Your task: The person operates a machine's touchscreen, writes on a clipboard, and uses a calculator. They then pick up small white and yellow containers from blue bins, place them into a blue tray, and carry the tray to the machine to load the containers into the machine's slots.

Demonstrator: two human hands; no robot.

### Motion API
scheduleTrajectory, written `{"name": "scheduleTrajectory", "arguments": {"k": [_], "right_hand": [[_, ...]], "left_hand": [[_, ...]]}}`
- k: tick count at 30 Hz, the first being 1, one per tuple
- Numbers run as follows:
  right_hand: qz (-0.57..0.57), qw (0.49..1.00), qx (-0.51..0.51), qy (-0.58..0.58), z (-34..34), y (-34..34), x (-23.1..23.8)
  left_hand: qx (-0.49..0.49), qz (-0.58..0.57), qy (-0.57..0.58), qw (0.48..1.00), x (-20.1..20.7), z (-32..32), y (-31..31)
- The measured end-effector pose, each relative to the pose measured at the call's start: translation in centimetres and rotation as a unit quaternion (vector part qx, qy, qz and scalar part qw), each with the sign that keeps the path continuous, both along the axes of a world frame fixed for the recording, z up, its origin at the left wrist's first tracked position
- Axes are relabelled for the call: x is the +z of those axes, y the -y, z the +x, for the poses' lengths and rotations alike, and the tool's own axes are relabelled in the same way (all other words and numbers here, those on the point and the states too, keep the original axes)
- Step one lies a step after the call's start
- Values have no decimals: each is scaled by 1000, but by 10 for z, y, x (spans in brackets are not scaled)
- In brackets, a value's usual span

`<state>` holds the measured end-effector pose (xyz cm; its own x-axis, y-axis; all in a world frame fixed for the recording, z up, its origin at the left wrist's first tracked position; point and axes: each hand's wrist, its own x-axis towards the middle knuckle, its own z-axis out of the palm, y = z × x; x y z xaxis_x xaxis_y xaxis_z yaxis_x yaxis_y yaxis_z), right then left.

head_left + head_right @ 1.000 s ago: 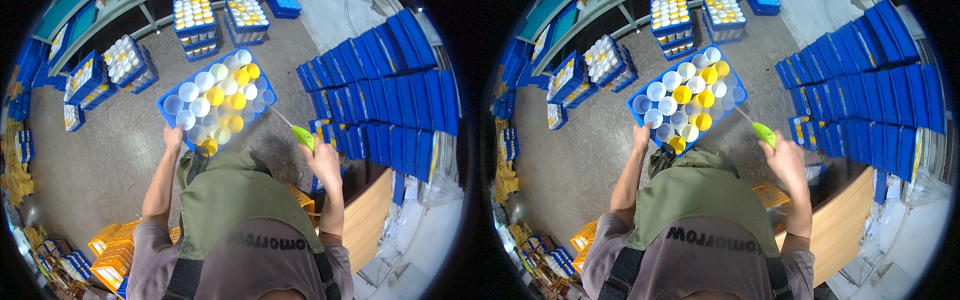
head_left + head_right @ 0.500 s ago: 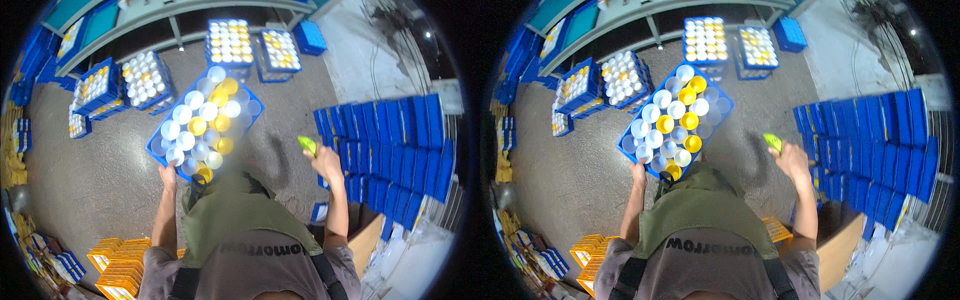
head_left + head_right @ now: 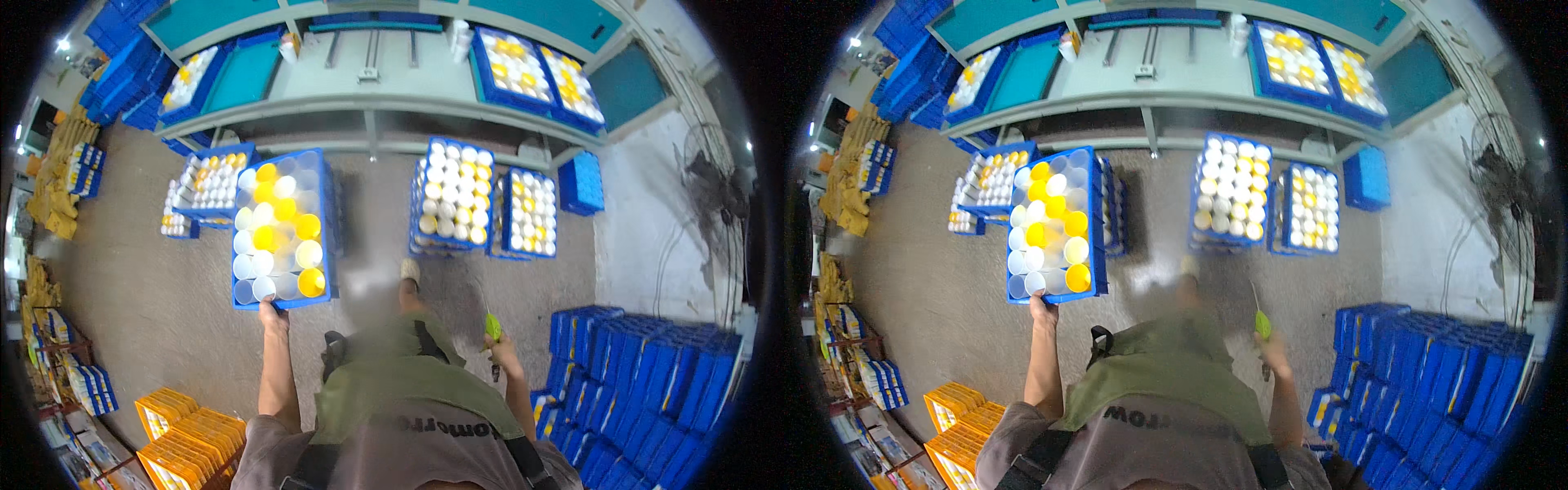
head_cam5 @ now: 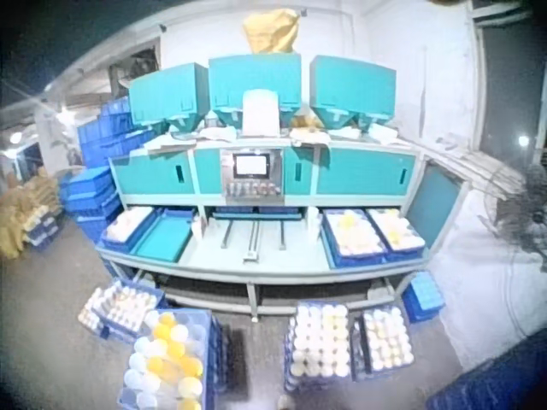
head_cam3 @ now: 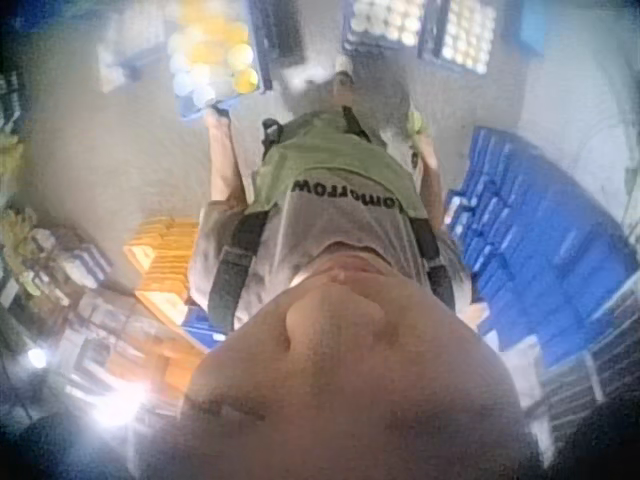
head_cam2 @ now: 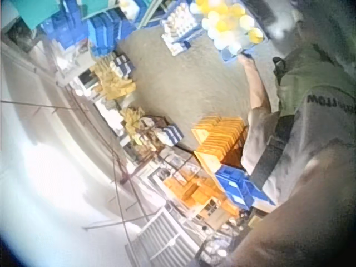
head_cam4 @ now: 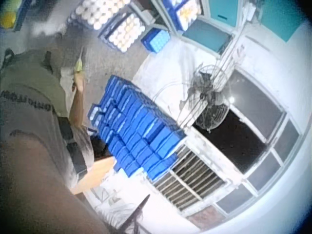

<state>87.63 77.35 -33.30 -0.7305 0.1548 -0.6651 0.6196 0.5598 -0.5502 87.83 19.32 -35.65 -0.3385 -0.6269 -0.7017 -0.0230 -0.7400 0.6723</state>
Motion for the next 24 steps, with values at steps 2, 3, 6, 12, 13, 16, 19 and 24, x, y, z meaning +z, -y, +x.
{"name": "scheduleTrajectory", "arguments": {"k": [2, 3, 6, 12, 13, 16, 19, 24], "right_hand": [[-15, 1000, 17, 16, -40, 13, -3], [-14, 999, 27, 24, -64, 18, -1], [-29, 997, 65, -32, -125, 34, 16], [-14, 993, 113, -41, -241, 55, 27], [-21, 990, 124, -68, -255, 58, 27], [66, 992, 105, -16, -288, 86, 35], [67, 995, 31, 65, -324, 129, 57], [16, 993, 68, 96, -367, 185, 91]], "left_hand": [[38, -16, -4, 999, 4, -49, 32], [75, -21, 16, 997, 4, -75, 49], [67, 7, -12, 998, 5, -143, 117], [51, -16, 12, 998, 15, -294, 240], [46, -46, 27, 998, 17, -319, 256], [35, -104, 20, 994, 7, -386, 304], [-41, -52, 28, 997, -11, -431, 379], [-9, -145, 23, 989, -25, -458, 459]]}}
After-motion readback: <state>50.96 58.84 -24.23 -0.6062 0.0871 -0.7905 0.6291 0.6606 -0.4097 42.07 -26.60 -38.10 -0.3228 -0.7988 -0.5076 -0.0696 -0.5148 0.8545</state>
